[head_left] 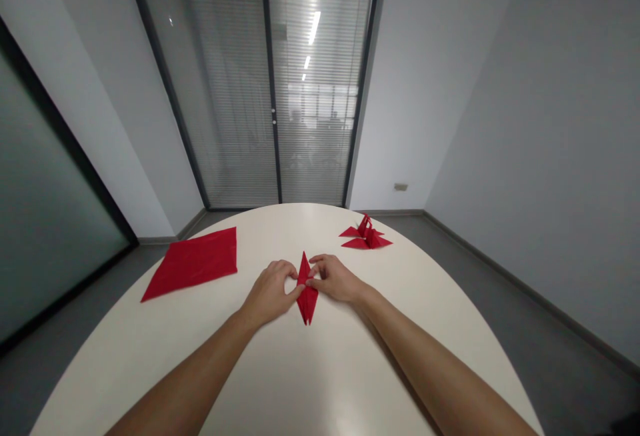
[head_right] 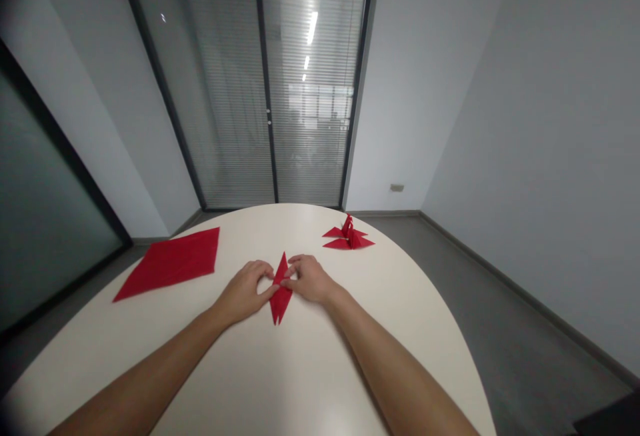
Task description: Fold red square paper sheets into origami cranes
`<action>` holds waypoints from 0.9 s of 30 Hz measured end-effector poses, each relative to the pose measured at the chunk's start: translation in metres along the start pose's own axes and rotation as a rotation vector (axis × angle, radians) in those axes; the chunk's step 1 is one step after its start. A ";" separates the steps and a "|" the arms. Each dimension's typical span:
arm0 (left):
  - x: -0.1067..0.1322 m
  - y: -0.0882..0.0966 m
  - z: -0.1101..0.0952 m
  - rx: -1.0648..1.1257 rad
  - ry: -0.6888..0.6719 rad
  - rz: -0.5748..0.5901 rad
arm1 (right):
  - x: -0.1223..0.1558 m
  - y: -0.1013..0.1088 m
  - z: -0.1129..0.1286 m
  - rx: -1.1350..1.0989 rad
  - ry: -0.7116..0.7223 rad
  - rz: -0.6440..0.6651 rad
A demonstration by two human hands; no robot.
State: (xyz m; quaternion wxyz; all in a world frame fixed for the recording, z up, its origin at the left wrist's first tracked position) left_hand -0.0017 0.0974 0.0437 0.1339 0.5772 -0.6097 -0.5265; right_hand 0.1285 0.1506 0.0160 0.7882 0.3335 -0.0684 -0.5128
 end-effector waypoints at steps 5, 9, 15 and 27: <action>0.000 0.000 0.005 0.022 0.042 -0.027 | -0.004 -0.002 -0.005 -0.211 -0.059 0.026; -0.002 0.000 0.015 0.124 0.109 -0.036 | -0.005 -0.003 -0.004 -0.393 -0.103 0.032; -0.003 0.008 0.013 0.357 0.126 -0.051 | -0.003 0.006 0.023 -0.564 -0.004 -0.041; 0.004 0.037 -0.006 0.177 0.016 -0.309 | 0.008 0.034 0.066 -0.225 0.229 -0.144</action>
Point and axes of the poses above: each hand's wrist, its own x-axis away from the middle knuckle, its own y-axis out of the back of the hand, z = x × y, the point moved 10 cm from there along -x, towards the middle knuckle, and after that the axes turned 4 degrees about -x, right-handed, at the moved point
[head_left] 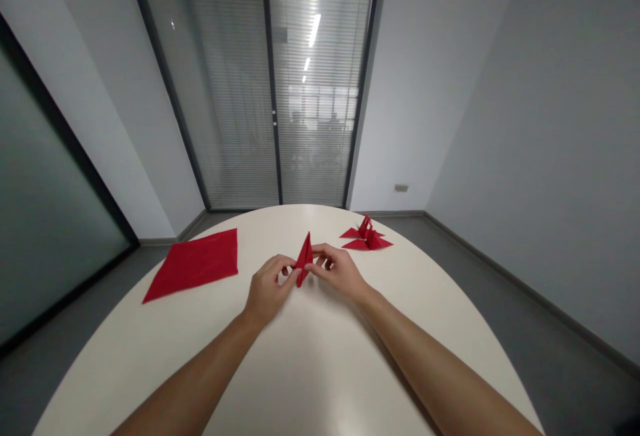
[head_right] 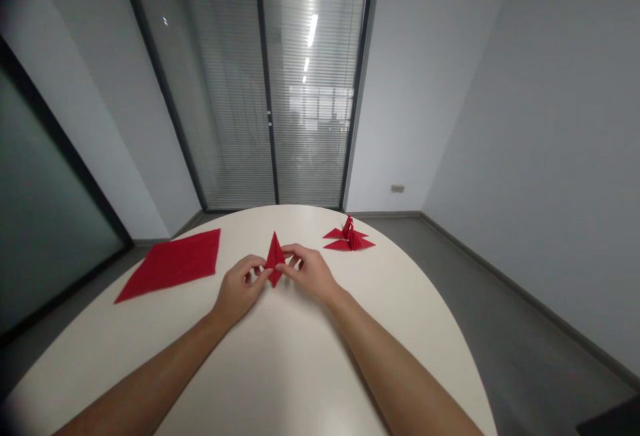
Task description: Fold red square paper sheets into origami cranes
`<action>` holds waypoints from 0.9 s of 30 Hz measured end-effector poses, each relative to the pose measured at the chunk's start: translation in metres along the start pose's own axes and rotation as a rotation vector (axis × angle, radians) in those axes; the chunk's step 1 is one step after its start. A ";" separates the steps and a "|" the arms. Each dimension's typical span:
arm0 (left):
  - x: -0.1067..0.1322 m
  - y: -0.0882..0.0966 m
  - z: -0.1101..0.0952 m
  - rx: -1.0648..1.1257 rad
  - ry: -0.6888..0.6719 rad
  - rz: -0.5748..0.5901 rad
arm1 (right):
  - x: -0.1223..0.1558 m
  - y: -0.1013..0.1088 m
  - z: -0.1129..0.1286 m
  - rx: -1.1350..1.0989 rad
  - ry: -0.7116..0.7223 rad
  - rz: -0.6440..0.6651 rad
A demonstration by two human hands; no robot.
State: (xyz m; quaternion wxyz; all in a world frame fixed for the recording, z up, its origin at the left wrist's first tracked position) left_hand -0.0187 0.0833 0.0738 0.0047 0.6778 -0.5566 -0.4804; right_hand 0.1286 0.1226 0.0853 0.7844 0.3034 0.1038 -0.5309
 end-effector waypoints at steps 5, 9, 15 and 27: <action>0.000 0.004 -0.006 -0.044 -0.064 -0.017 | 0.004 -0.001 0.014 0.072 0.131 -0.025; 0.000 -0.005 0.001 -0.042 -0.049 0.040 | 0.009 -0.010 0.005 0.168 0.175 0.044; 0.005 -0.030 0.011 -0.227 -0.027 0.274 | 0.015 -0.022 -0.025 0.374 0.102 0.183; 0.009 -0.039 0.006 -0.281 -0.045 0.389 | 0.017 -0.025 -0.022 0.404 0.104 0.209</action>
Point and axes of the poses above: each hand's wrist, its own x-axis away from the middle knuckle, its own y-axis out of the back of the hand, z = x × y, the point moved 10 cm from there along -x, towards the middle knuckle, and after that the axes turned 4 degrees about -x, right-handed, at the moved point
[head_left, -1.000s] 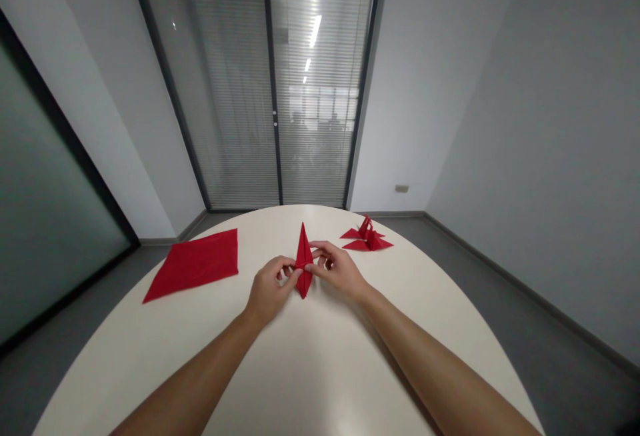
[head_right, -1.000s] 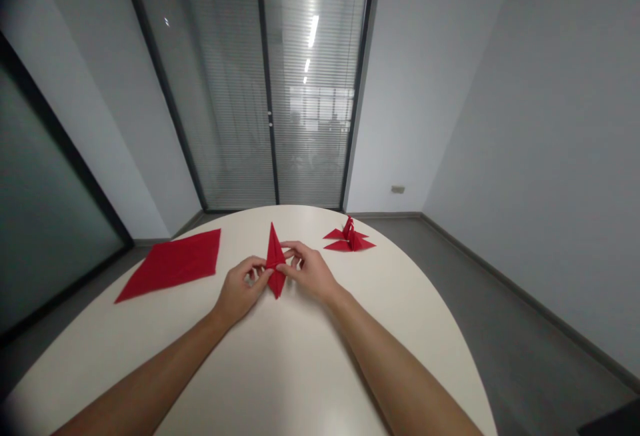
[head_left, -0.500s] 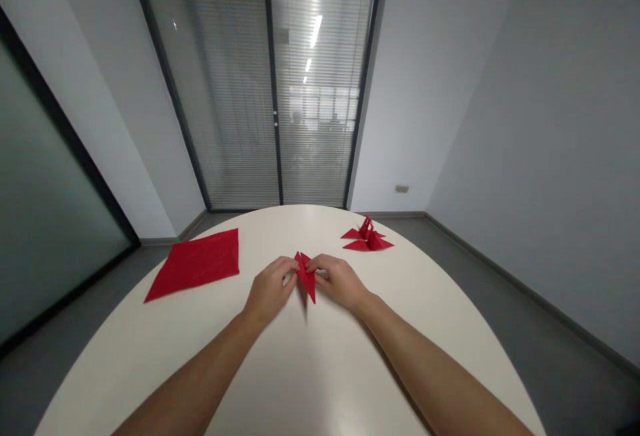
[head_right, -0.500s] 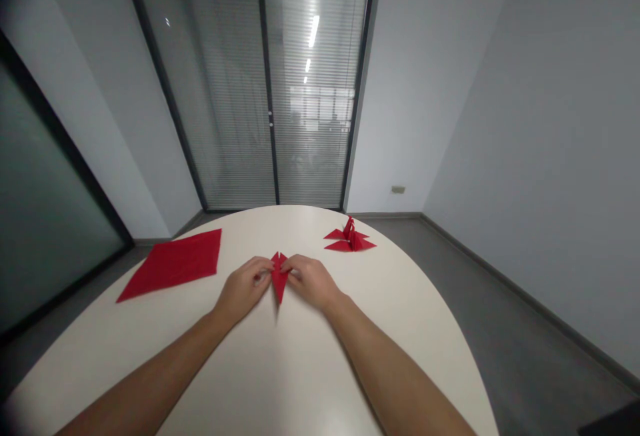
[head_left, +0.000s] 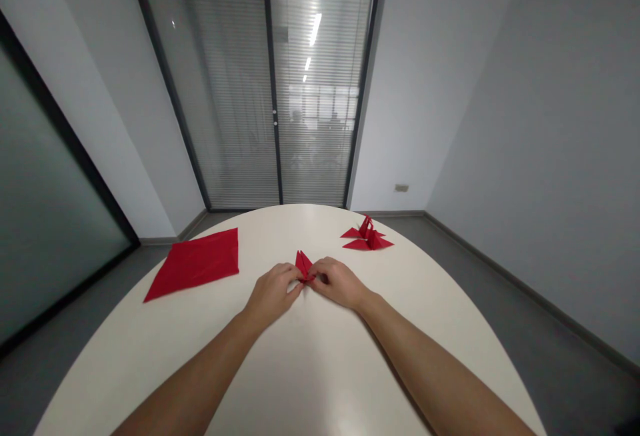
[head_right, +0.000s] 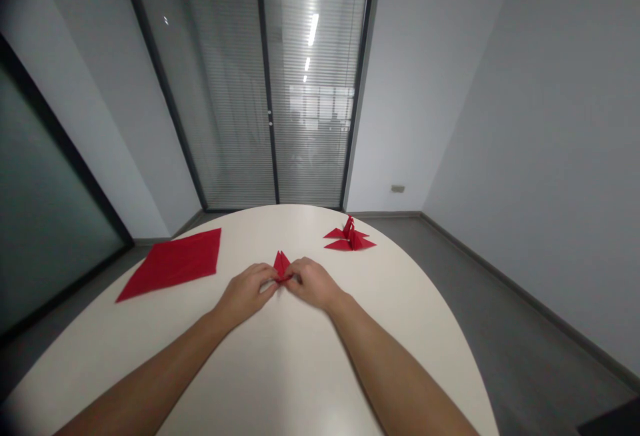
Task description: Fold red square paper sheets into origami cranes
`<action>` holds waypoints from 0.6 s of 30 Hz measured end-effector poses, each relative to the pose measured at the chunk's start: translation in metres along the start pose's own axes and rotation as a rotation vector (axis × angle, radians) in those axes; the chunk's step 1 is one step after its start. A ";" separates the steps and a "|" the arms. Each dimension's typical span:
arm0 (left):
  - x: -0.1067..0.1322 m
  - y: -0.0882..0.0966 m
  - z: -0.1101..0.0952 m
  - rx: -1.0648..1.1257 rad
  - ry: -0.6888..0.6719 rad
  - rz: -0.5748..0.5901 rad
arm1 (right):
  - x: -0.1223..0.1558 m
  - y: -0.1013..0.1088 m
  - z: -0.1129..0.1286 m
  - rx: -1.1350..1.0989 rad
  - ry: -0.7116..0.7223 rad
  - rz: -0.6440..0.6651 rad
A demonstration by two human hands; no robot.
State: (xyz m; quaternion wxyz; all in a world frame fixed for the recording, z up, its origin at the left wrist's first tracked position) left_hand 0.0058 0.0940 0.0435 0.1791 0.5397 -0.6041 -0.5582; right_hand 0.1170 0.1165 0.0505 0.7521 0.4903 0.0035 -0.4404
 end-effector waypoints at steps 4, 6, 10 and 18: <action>-0.001 0.001 0.000 -0.007 0.008 -0.017 | -0.001 0.000 0.002 0.009 -0.003 0.019; -0.002 0.001 0.000 -0.012 0.005 -0.027 | -0.001 0.000 0.002 0.009 -0.009 0.023; -0.002 -0.001 0.001 -0.026 0.009 -0.030 | -0.001 0.001 -0.001 0.009 -0.040 0.005; -0.003 0.001 0.001 -0.061 0.027 -0.038 | 0.003 -0.002 -0.017 -0.124 -0.152 -0.021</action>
Point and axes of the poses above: each hand's wrist, its own x-axis away from the middle knuckle, its own y-axis out of the back of the hand, z = x × y, the point moved 10 cm from there along -x, towards the middle knuckle, and after that the axes turned 4 degrees about -x, right-handed, at the moved point
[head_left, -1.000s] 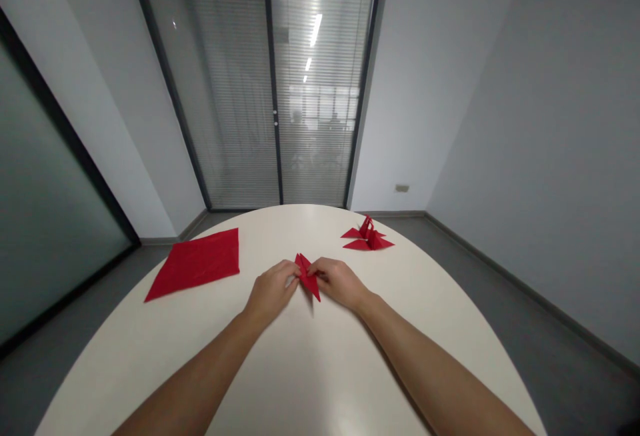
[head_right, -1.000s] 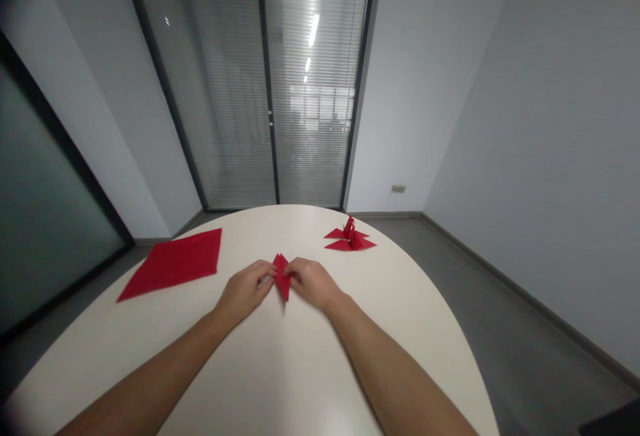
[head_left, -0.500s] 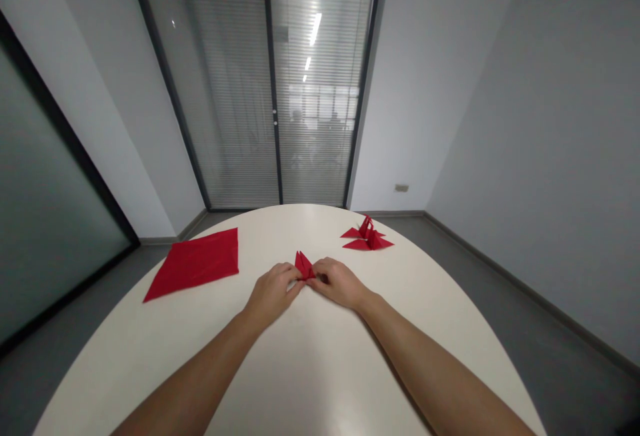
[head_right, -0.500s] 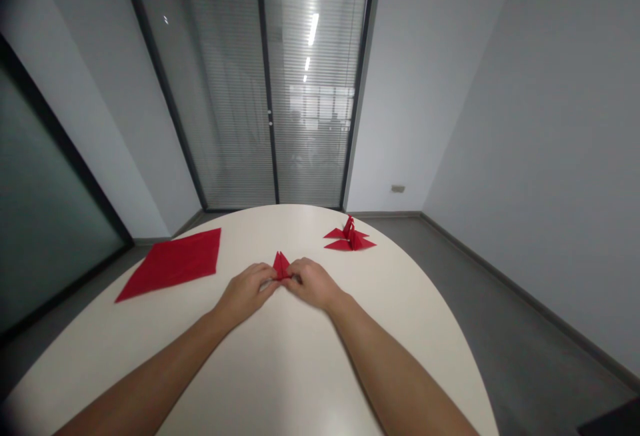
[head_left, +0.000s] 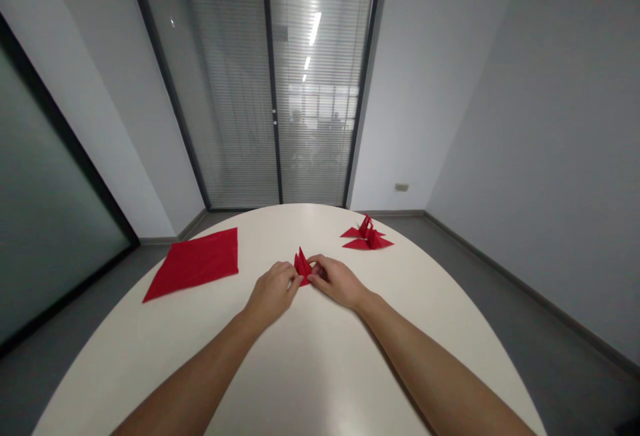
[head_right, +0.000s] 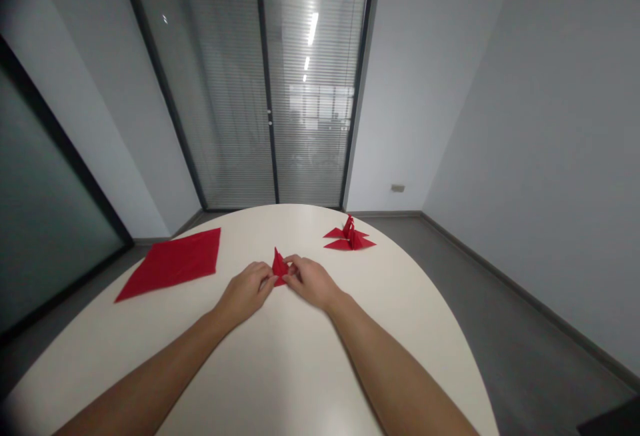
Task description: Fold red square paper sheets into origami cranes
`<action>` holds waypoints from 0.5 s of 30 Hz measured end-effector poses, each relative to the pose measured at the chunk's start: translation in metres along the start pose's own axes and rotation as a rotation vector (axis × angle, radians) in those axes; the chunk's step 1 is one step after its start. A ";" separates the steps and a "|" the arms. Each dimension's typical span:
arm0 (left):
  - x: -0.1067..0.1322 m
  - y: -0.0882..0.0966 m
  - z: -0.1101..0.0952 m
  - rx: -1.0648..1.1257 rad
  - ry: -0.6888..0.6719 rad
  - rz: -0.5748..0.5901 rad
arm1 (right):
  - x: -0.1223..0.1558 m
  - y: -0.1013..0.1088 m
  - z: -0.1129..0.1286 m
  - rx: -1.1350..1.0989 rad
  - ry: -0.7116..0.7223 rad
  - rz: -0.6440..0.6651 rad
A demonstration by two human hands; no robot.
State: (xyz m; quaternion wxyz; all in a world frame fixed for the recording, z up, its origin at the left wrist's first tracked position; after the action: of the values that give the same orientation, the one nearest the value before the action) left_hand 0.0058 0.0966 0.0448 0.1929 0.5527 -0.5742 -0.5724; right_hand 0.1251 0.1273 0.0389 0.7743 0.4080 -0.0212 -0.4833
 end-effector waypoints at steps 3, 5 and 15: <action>0.000 0.001 0.001 -0.036 0.024 -0.004 | 0.000 -0.001 -0.002 -0.022 -0.006 0.004; 0.001 0.002 0.002 -0.053 0.041 -0.009 | 0.000 -0.001 -0.001 -0.024 0.005 -0.003; 0.001 0.003 0.006 -0.038 0.055 -0.026 | 0.001 0.002 0.016 0.071 0.177 -0.029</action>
State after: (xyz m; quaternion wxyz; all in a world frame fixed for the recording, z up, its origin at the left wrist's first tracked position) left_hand -0.0009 0.0974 0.0450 0.2116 0.5719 -0.5505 -0.5701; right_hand 0.1202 0.1169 0.0507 0.7512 0.4763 0.0361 -0.4555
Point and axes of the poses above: each hand's wrist, its own x-axis away from the middle knuckle, its own y-axis out of the back of the hand, z = x × y, the point moved 10 cm from there along -x, towards the middle knuckle, and after that the axes turned 4 degrees about -x, right-handed, at the moved point
